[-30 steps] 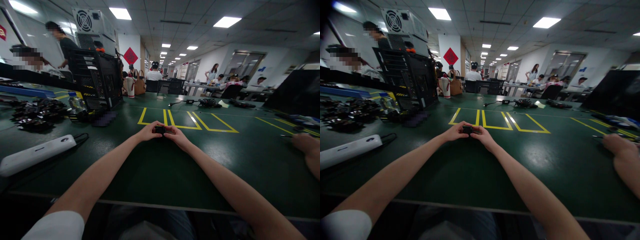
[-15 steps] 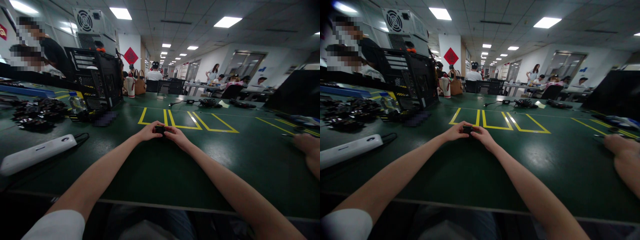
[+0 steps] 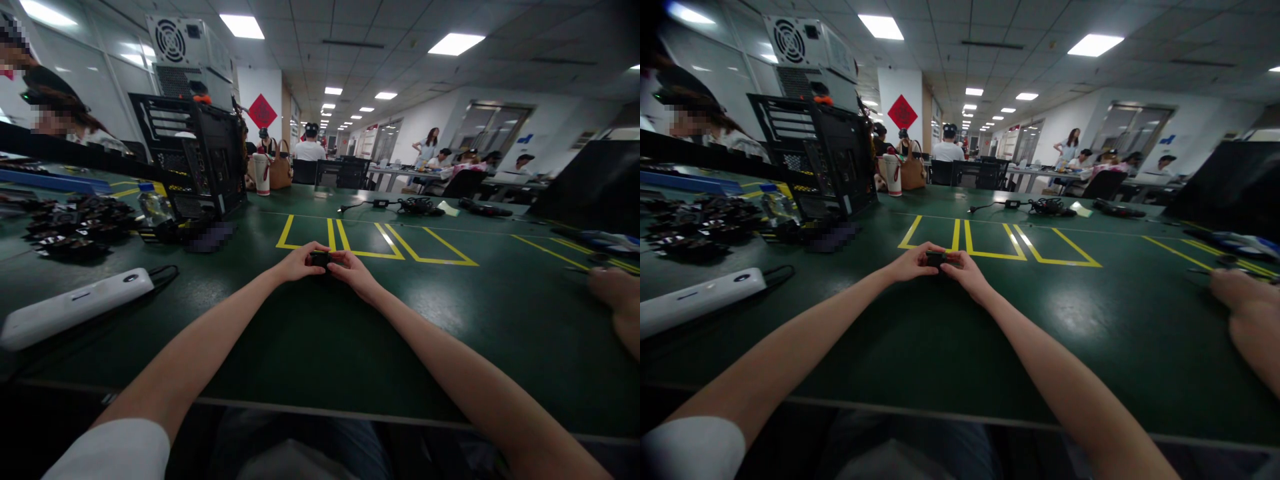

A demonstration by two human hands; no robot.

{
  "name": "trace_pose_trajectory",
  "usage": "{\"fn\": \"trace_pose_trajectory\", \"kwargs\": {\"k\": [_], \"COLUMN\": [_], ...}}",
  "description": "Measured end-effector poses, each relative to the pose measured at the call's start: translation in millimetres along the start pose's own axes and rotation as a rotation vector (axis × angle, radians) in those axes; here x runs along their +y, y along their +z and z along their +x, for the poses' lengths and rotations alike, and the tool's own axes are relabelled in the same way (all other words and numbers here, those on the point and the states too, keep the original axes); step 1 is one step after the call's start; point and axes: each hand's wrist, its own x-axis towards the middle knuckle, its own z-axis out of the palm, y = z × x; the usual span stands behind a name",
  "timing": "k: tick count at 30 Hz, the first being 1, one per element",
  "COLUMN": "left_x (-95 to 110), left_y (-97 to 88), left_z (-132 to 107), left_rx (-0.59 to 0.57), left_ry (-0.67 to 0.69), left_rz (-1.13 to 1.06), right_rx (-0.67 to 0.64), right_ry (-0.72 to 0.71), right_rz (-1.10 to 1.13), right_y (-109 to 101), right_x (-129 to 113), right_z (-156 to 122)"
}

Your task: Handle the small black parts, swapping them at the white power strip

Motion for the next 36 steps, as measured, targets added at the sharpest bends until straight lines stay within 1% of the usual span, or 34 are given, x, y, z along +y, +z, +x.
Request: {"fn": "trace_pose_trajectory", "kwargs": {"k": [3,8,12,17,21,24,31,36], "left_x": [0,-7,-10,-6,-2,-1,-3,-7], "left_y": [0.5,2.8,3.4,1.5,0.6,0.5,0.8,2.2], "left_z": [0,2,3,1,0,0,1,2], "left_rx": [-0.003,0.01,0.025,0.014,0.002,0.003,-0.007,0.005], "left_ry": [-0.004,0.0,0.002,-0.004,-0.017,-0.012,-0.005,-0.006], "left_rz": [-0.016,-0.014,0.012,0.03,0.015,-0.002,-0.007,-0.025], "right_rx": [-0.035,-0.052,-0.018,0.018,-0.018,-0.051,-0.018,-0.031], "right_ry": [-0.003,-0.081,-0.073,-0.064,-0.041,-0.07,-0.08,-0.056], "right_rz": [-0.004,0.037,0.017,-0.042,-0.026,0.006,-0.04,-0.034], "right_y": [-2,-3,0,-1,-3,-4,-4,-4], "right_x": [0,0,-1,0,2,2,3,1], "right_z": [1,-1,-2,1,2,1,-2,0]}}
